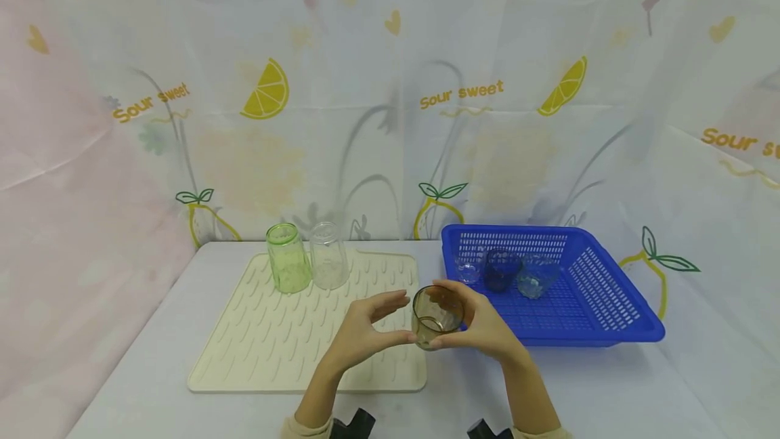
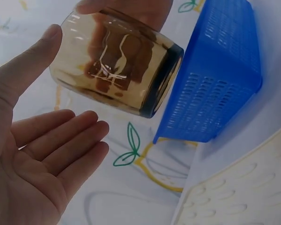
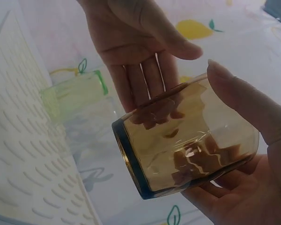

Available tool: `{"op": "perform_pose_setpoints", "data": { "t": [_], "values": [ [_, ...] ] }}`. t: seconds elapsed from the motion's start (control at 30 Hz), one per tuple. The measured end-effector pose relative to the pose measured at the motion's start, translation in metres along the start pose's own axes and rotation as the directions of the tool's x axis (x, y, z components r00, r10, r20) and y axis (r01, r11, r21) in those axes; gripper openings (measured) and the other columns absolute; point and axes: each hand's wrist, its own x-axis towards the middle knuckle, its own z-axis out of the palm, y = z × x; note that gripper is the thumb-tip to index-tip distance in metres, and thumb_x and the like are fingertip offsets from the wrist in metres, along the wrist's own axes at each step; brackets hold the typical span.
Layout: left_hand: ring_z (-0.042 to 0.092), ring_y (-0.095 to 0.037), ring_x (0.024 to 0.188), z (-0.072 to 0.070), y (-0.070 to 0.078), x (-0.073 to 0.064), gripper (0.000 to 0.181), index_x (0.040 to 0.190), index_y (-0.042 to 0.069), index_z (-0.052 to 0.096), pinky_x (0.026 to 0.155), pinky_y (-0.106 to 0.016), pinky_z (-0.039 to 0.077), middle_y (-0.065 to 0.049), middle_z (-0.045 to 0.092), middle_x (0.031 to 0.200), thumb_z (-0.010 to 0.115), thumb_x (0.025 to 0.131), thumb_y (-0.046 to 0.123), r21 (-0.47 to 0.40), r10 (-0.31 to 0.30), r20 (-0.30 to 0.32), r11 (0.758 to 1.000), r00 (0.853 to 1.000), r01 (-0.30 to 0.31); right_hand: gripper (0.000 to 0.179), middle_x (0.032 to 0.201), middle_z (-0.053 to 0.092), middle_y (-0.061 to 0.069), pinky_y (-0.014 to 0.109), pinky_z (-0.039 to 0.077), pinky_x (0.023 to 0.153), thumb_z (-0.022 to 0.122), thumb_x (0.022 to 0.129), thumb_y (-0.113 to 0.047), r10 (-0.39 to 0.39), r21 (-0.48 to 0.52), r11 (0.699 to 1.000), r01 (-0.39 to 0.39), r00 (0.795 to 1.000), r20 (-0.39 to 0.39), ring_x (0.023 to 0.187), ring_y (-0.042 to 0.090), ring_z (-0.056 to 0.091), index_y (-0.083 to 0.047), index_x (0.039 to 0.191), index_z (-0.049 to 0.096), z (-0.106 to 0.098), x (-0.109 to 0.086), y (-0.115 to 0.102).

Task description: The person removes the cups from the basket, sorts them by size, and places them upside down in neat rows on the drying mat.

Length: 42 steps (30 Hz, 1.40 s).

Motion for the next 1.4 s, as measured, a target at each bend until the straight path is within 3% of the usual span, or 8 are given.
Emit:
{"op": "perform_pose_setpoints", "data": {
  "t": [0.43,0.67,0.77,0.97,1.2,1.4],
  "values": [
    [0.053,-0.033,0.12,0.007,-0.001,0.003,0.065,0.132,-0.005,0.049,0.102,-0.037,0.045,-0.019,0.055,0.13,0.078,0.077,0.009,-0.12,0.074,0.06,0.991,0.995,-0.066,0.08,0.128,0.045,0.037,0.028,0.04,0.107,0.081,0.072,-0.005,-0.034,0.075,0.997,0.031,0.998,0.052,0.123,0.018,0.049,0.016,0.133,0.034,0.011,0.007,0.002],
    [0.05,-0.037,0.122,0.008,-0.003,0.003,0.069,0.137,-0.002,0.045,0.102,-0.034,0.044,-0.019,0.053,0.133,0.078,0.077,0.008,-0.177,0.072,0.076,0.983,0.995,-0.058,0.079,0.135,0.043,0.029,0.031,0.042,0.105,0.08,0.071,-0.002,-0.026,0.134,0.991,0.018,0.998,0.055,0.125,0.021,0.047,0.009,0.136,0.037,0.014,0.007,0.0],
    [0.053,-0.037,0.119,0.008,-0.002,0.004,0.069,0.136,-0.003,0.046,0.101,-0.035,0.047,-0.02,0.056,0.129,0.079,0.077,0.011,-0.192,0.085,0.073,0.979,0.994,-0.069,0.078,0.136,0.043,0.027,0.034,0.043,0.105,0.079,0.074,-0.004,-0.065,0.164,0.985,0.052,0.995,0.076,0.125,0.023,0.048,0.012,0.136,0.035,0.015,0.008,0.001],
    [0.056,-0.034,0.116,0.009,0.0,0.004,0.067,0.134,-0.004,0.047,0.098,-0.038,0.049,-0.02,0.058,0.125,0.079,0.078,0.017,-0.225,0.098,0.063,0.971,0.993,-0.082,0.081,0.147,0.036,0.017,0.039,0.041,0.106,0.078,0.077,-0.009,-0.1,0.228,0.971,0.075,0.99,0.1,0.132,0.015,0.04,0.016,0.137,0.03,0.017,0.009,0.002],
    [0.058,-0.033,0.113,0.009,0.001,0.004,0.064,0.132,-0.001,0.049,0.097,-0.044,0.049,-0.018,0.06,0.123,0.078,0.075,0.005,-0.2,0.13,0.015,0.972,0.991,-0.125,0.085,0.142,0.033,0.032,0.034,0.043,0.105,0.076,0.079,-0.01,-0.09,0.217,0.974,0.067,0.991,0.099,0.127,0.016,0.046,0.016,0.14,0.023,0.019,0.01,0.003],
    [0.059,-0.034,0.111,0.007,0.004,0.005,0.064,0.13,-0.002,0.05,0.095,-0.039,0.051,-0.02,0.061,0.12,0.08,0.073,0.006,-0.166,0.17,-0.023,0.971,0.985,-0.172,0.091,0.14,0.03,0.038,0.033,0.041,0.106,0.077,0.078,-0.009,-0.047,0.257,0.966,0.025,0.996,0.08,0.128,0.02,0.046,0.013,0.144,0.017,0.022,0.005,0.007]
  ]
}}
